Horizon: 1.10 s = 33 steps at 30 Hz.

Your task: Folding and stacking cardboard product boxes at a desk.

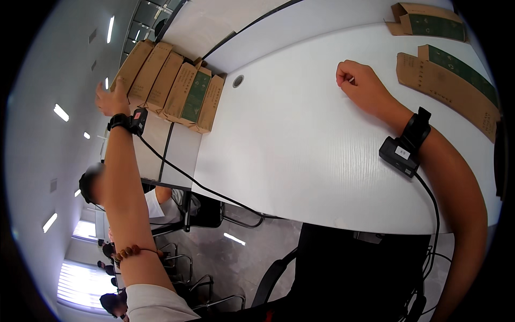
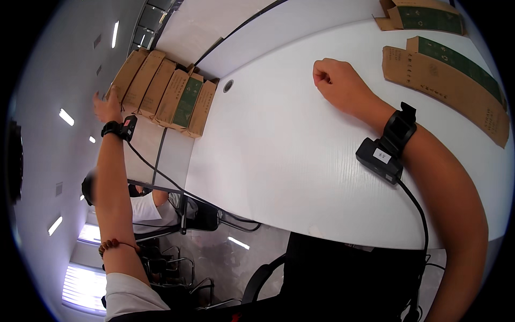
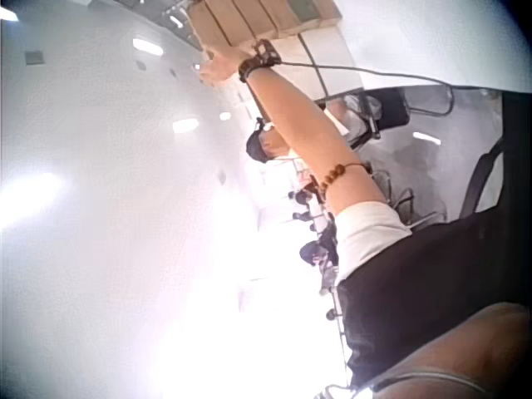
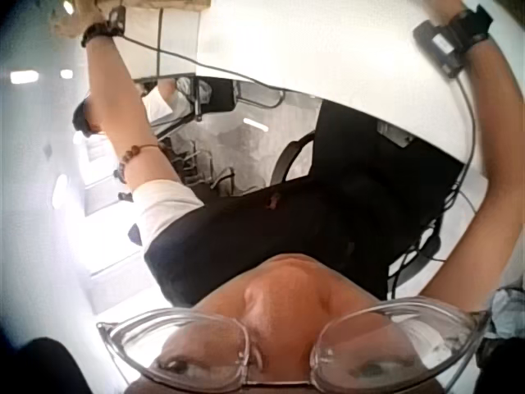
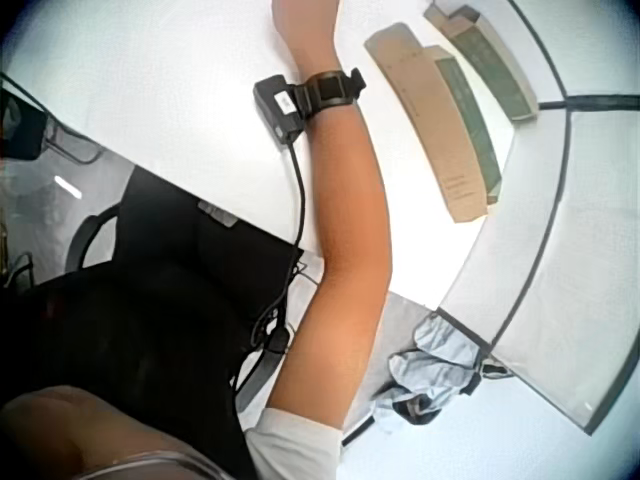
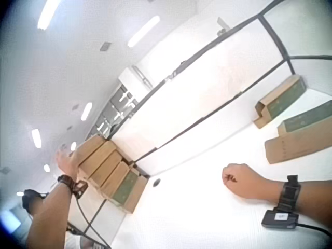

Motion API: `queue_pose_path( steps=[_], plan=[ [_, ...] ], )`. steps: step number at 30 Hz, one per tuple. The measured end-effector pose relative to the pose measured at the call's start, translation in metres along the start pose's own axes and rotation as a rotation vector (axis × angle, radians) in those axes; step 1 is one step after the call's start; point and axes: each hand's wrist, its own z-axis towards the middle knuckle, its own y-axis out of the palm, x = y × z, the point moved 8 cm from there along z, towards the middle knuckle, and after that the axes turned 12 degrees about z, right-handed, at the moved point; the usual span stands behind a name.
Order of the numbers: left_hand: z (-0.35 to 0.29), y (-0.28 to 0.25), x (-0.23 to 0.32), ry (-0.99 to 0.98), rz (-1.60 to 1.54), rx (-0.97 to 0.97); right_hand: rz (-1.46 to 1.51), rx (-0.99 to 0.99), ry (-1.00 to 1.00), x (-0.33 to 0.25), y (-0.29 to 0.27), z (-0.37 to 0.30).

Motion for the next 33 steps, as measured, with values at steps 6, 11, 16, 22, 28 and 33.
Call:
queue_pose_path(
  steps=[6,11,16,22,28,33],
  plan=[
    [-0.071,-0.053,0.116,0.752,-0.782,-0.21,0.018,-0.013,0.002,0.002,0.004,0.002],
    [-0.281,-0.138,0.226,0.037,-1.303,-1.473,-0.002,-0.009,-0.054,0.001,-0.001,-0.002],
    [-0.373,-0.147,0.309,-0.399,-1.604,-1.623,0.079,-0.037,-0.044,0.004,-0.006,0.003],
    [-0.396,-0.12,0.325,-0.656,-1.972,-1.368,0.024,-0.041,-0.094,0.014,0.008,0.006],
    [-0.399,-0.13,0.331,-0.437,-1.886,-1.33,-0.048,-0.08,-0.115,0.003,0.008,0.002],
    [-0.386,-0.139,0.331,-0.351,-1.853,-1.285,0.269,-0.003,0.075,-0.004,0.01,0.005]
  ],
)
